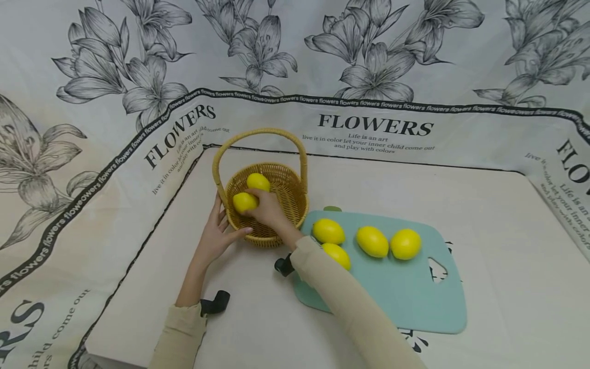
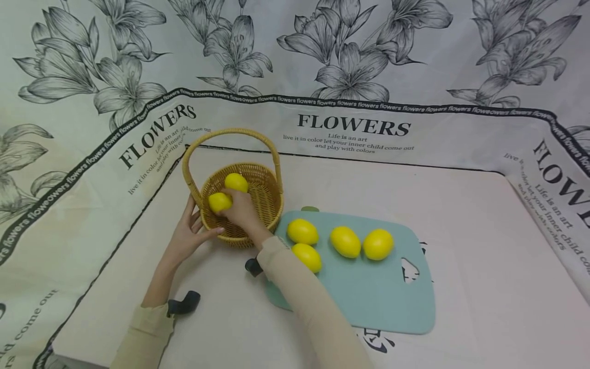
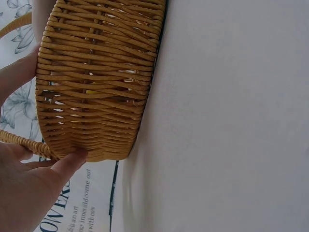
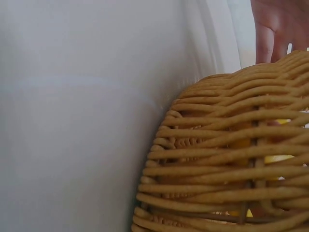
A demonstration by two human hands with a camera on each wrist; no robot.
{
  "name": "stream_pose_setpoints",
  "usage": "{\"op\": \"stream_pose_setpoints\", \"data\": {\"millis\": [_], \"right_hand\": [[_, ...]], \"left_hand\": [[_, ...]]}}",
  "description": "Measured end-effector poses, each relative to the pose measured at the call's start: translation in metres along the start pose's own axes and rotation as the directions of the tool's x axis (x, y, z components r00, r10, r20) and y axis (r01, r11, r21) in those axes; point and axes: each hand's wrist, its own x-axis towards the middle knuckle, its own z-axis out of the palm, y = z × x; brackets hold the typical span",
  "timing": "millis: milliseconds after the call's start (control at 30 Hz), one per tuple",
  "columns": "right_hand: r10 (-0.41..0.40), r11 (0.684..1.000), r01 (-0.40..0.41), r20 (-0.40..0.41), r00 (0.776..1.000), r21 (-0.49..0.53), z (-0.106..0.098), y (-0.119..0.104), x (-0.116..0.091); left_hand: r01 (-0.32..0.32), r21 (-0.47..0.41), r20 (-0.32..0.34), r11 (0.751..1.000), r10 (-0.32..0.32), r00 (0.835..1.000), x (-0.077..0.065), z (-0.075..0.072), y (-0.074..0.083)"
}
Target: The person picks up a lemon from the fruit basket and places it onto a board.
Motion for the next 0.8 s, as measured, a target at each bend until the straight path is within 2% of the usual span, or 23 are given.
{"op": "stream_pose_setpoints", "data": {"millis": [67, 267, 500, 800], "right_hand": [[-0.004, 1.0, 0.004, -0.001, 1.0, -0.002, -0.001, 0.001, -0.001], [-0.004, 1.0, 0.004, -0.003, 1.0, -0.003, -0.004, 0.001, -0.005], [-0.03, 1.0, 0.03, -0.008, 1.0, 0.003, -0.007, 0.004, -0.008], [-0.062, 0.998, 0.062, -0.016, 0.998, 0.005, -0.016, 0.005, -0.019]], "left_hand": [[0.002, 0.004, 0.001, 1.0, -0.002, 1.0, 0.001, 0.0, -0.003], [-0.005, -0.013, 0.004, 1.0, 0.005, 1.0, -0.002, 0.0, 0.006], [-0.03, 0.015, -0.01, 0.999, 0.03, 1.0, 0.002, -0.001, -0.012], [0.001, -0.008, 0.004, 1.0, -0.001, 1.0, 0.004, -0.002, -0.013]]}}
